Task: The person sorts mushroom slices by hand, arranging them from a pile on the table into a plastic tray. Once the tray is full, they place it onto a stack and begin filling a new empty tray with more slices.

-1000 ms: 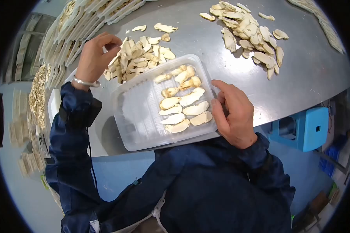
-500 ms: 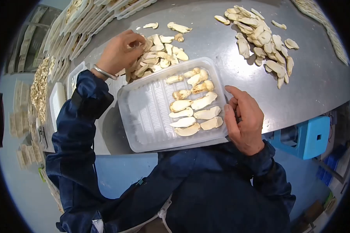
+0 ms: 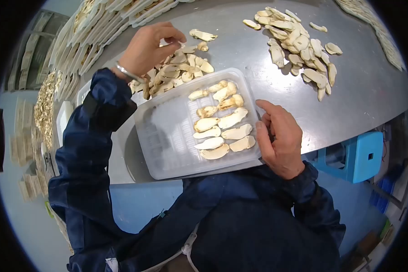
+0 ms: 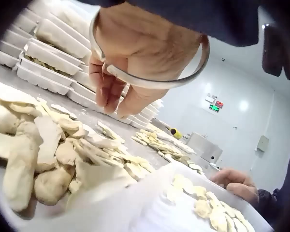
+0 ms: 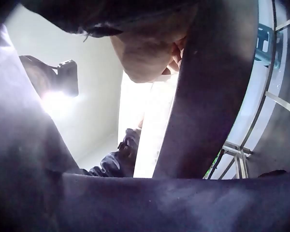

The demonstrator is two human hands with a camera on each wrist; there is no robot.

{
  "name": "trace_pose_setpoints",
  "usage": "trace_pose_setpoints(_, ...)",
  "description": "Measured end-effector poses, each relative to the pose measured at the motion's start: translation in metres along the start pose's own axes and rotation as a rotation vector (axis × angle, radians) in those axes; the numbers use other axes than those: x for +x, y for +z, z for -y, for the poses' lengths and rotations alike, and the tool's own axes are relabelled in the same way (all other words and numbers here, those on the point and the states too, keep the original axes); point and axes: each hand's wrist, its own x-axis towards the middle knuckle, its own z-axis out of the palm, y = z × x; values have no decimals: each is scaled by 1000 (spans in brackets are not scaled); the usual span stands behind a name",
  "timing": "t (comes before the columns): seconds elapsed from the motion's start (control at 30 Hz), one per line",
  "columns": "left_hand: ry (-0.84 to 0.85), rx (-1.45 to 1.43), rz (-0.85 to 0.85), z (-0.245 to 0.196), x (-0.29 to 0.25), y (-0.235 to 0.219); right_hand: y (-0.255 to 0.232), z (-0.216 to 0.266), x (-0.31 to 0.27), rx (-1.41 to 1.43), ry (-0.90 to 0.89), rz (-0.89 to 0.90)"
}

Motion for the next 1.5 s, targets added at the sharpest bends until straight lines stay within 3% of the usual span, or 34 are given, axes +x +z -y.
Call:
trace_pose_setpoints(0.13,198,1,47,-1,26,21,-1,0,1,8,-13,5)
trace_pose_setpoints(0.23,171,79,155,-6,35,28,-2,0,1,15,-22,3)
trace_pose_setpoints(0.27,226,83,102,-4,36,32,-2,0,2,11,-32,2)
trace_pose_setpoints(0.57,47,54,280,3,47,28,-3,-1,2,1,-55,5)
trace_pose_setpoints(0.67,62,-48,170,16,36,18,-3,-1,2,13,-52,-1)
trace_pose_setpoints(0.77,-154,-210,-38,52,33,2,-3,0,1,10,-44,5)
trace_pose_setpoints(0.83,-128,-130,-50,66,30,-1,-2,-1,1,17,-32,10)
trace_pose_setpoints(0.93,57,-97,-30,54,40,12,-1,-1,1,-9,-37,1)
trace_pose_setpoints(1.03,85,42,9,41,53,33,0,-2,0,5,-28,-8)
trace_pose_setpoints(1.17,55,213,94,30,59,30,-2,1,2,-7,-24,4)
trace_pose_setpoints(1.4,-206,-229,190,56,39,15,0,0,1,-5,-45,-12)
trace_pose_setpoints(1.5,-210,-195,87,70,28,0,0,-1,0,12,-13,-18)
